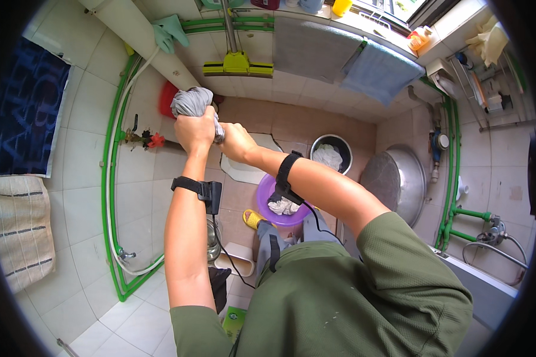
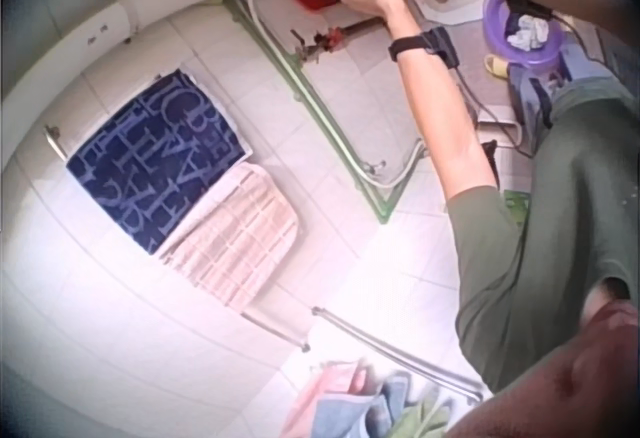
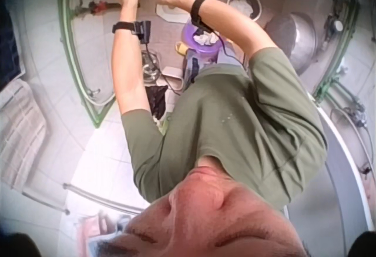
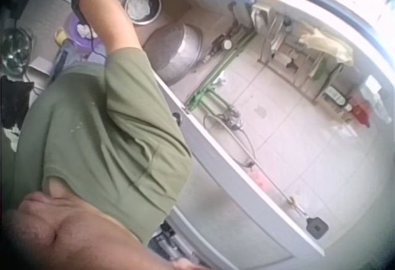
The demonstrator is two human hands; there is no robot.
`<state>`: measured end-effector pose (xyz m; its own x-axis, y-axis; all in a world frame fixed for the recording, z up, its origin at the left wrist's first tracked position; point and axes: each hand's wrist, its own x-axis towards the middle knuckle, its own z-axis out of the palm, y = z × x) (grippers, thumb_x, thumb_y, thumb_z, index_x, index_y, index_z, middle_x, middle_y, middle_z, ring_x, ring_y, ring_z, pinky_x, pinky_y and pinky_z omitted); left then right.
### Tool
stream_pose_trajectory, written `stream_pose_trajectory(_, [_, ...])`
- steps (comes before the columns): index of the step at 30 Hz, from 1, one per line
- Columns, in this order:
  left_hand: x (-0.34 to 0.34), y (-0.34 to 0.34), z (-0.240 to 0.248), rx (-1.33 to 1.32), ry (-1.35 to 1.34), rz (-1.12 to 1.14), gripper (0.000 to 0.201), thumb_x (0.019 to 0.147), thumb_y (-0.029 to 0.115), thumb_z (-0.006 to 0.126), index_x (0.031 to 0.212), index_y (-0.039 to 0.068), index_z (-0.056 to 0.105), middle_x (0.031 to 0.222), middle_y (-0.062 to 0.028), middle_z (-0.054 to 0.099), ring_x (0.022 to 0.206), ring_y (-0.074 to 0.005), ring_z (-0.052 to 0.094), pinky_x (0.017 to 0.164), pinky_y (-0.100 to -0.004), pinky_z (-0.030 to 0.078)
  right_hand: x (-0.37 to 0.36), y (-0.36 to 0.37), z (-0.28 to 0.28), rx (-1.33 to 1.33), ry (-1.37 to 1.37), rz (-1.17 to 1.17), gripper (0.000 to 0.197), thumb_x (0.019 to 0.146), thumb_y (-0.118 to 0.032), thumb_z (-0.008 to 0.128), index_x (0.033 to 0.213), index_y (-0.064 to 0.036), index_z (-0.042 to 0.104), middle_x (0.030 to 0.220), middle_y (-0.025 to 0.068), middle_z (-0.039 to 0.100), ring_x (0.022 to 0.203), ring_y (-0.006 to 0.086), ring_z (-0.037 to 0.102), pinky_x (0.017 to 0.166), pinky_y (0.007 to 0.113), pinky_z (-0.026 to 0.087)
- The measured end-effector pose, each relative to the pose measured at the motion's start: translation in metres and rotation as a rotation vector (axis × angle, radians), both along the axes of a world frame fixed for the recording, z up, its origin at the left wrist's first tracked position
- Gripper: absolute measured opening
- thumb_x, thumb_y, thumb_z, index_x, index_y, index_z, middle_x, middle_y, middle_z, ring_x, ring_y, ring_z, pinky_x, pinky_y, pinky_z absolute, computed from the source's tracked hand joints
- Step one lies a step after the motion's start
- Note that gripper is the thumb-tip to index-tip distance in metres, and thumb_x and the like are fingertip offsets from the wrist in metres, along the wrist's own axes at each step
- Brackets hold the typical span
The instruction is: The person washes clothes in a purple basin with water and then wrings them out by hand.
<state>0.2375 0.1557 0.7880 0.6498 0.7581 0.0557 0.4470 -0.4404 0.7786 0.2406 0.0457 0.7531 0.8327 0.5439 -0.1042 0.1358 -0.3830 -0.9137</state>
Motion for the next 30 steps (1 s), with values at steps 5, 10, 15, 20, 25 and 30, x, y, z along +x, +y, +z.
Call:
stream_pose_trajectory(5, [-0.004,-0.009,-0.001,0.257,0.086,-0.068,0.041,0.064,0.033,0.072,0.066,-0.007,0.066,0.069,-0.0272,0.064,0.067,-0.0421,0.066,0.065,-0.0473,0.053,0.004,-0.005,-0.003,-0.224,-0.076,0.135,0.024,0.077,-0.020,0.069,0.084,0.0026,0.067,0.085,0.0259,0.067,0.086,0.0420,0.065,0.077,0.046,0.052])
stream_pose_trajectory(10, [-0.013,-0.007,-0.010,0.378,0.100,-0.087,0.045,0.064,0.034,0.073,0.060,-0.009,0.062,0.062,-0.0284,0.061,0.062,-0.0439,0.065,0.061,-0.0492,0.051,0.002,0.003,-0.012,-0.374,-0.172,0.216,0.030,0.072,-0.032,0.065,0.077,-0.0022,0.071,0.083,0.0216,0.070,0.081,0.0354,0.069,0.078,0.043,0.055])
stream_pose_trajectory(15, [-0.018,-0.004,-0.015,0.392,0.151,-0.107,0.042,0.065,0.034,0.072,0.064,-0.007,0.064,0.066,-0.0267,0.063,0.065,-0.0433,0.065,0.064,-0.0488,0.052,0.001,0.010,-0.026,-0.386,-0.214,0.260,0.034,0.073,-0.035,0.062,0.087,-0.0051,0.070,0.081,0.0182,0.071,0.078,0.0331,0.070,0.074,0.041,0.055])
stream_pose_trajectory(20, [-0.030,-0.010,-0.054,0.322,0.225,-0.192,0.039,0.066,0.033,0.073,0.071,-0.006,0.066,0.073,-0.0264,0.065,0.072,-0.0436,0.066,0.068,-0.0484,0.052,0.014,-0.030,-0.057,-0.553,-0.098,0.514,0.107,0.059,-0.067,0.077,0.140,-0.0075,0.042,0.136,0.0180,0.051,0.129,0.0340,0.047,0.105,0.050,0.038])
stream_pose_trajectory(25, [-0.055,-0.043,-0.138,0.151,0.409,-0.308,0.044,0.065,0.031,0.076,0.081,-0.008,0.066,0.083,-0.0298,0.066,0.082,-0.0453,0.066,0.073,-0.0492,0.052,0.032,-0.133,-0.149,-0.678,0.136,0.289,0.077,0.077,-0.048,0.071,0.139,-0.0101,0.044,0.137,0.0169,0.051,0.128,0.0315,0.048,0.106,0.049,0.039])
stream_pose_trajectory(30, [-0.109,-0.100,-0.256,0.056,0.652,-0.486,0.061,0.063,0.027,0.082,0.108,-0.008,0.059,0.101,-0.0292,0.065,0.097,-0.0441,0.063,0.087,-0.0483,0.050,0.012,-0.260,-0.254,-0.838,0.331,0.063,0.055,0.084,-0.034,0.067,0.130,-0.0085,0.052,0.123,0.0181,0.061,0.117,0.0328,0.057,0.098,0.043,0.047])
